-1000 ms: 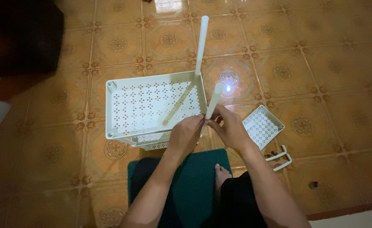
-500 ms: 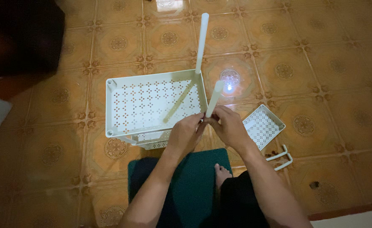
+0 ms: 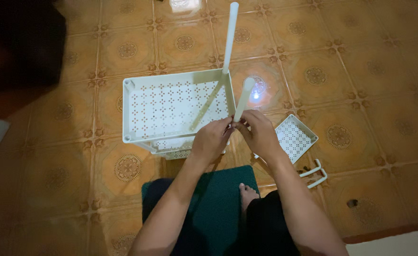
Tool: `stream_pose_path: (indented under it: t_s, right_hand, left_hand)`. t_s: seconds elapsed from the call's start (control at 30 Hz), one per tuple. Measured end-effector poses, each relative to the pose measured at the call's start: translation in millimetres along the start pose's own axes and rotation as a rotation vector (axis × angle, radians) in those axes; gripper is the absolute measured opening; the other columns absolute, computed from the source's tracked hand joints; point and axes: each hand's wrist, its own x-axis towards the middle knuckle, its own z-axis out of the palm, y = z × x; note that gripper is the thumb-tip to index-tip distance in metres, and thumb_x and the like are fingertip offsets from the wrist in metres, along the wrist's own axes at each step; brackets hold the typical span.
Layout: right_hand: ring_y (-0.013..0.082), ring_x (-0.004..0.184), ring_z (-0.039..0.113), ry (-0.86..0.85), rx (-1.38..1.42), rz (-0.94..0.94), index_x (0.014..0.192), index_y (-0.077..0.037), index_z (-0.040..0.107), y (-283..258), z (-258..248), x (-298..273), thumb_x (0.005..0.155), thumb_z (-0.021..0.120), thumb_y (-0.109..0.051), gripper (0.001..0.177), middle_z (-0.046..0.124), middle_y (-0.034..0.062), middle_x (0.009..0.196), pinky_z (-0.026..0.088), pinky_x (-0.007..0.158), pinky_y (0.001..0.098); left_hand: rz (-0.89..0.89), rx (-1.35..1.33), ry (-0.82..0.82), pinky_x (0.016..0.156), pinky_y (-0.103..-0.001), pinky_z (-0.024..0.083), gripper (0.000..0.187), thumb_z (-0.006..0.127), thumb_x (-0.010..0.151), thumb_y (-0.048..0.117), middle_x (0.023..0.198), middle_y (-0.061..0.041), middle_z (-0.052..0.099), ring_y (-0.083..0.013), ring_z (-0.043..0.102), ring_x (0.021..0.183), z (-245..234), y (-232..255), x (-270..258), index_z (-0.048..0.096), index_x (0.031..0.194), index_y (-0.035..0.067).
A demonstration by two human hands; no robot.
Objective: The person assembles a white plastic three-tier rolling cart by inserting vertical poles into the shelves, attaching handles to the sides, and installing caster wheels. The person works on a green mat on a tiled floor.
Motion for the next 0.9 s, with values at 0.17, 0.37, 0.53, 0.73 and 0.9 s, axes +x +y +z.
stream_pose_path:
  t_s: [0.17,0.37,0.53,0.73,0.9]
  right_hand:
    - [0.0235,0.090,0.072,-0.001,0.074,0.110,0.123,-0.007,0.070,13,-9,-3,0.090,0.076,-0.012,0.034,0.073,0.0123,0.106,0.058,0.079,0.0354]
    - [0.0154,0.100,0.072,0.159,0.243,0.275,0.131,-0.003,0.068,55,-55,-38,0.104,0.063,-0.011,0.029,0.075,0.0093,0.113,0.058,0.087,0.0296]
    - [0.0119,0.091,0.069,0.348,0.343,0.500,0.128,0.000,0.068,117,-75,-93,0.105,0.063,-0.014,0.027,0.073,0.0068,0.104,0.057,0.082,0.0270]
    - [0.0109,0.083,0.069,0.415,0.282,0.795,0.123,0.000,0.070,200,-39,-163,0.101,0.064,-0.013,0.026,0.072,0.0052,0.091,0.057,0.074,0.0257]
    - [0.0123,0.078,0.070,0.466,0.350,0.946,0.122,0.000,0.070,279,18,-201,0.099,0.066,-0.014,0.027,0.071,0.0063,0.086,0.056,0.068,0.0278]
  left_hand:
    - [0.010,0.019,0.067,0.083,-0.047,0.055,0.029,0.073,0.096,0.016,0.103,-0.019,0.072,-0.0375,0.069,0.097,11,-3,4,0.067,0.120,0.001]
    - [0.184,0.272,0.336,0.100,-0.049,0.047,0.048,0.078,0.088,0.015,0.125,-0.019,0.065,-0.0363,0.060,0.121,43,27,-10,0.060,0.130,-0.003]
    - [0.319,0.100,0.273,0.102,-0.044,0.050,0.031,0.078,0.094,0.010,0.123,-0.010,0.064,-0.0301,0.060,0.118,104,37,-20,0.063,0.121,0.007]
    - [0.137,-0.015,0.016,0.099,-0.045,0.050,0.029,0.074,0.090,0.009,0.123,-0.014,0.064,-0.0346,0.061,0.116,200,-3,-23,0.064,0.116,0.005]
    - [0.048,-0.057,-0.101,0.100,-0.046,0.050,0.029,0.073,0.089,0.009,0.126,-0.015,0.064,-0.0363,0.059,0.118,281,-58,-33,0.065,0.116,0.005]
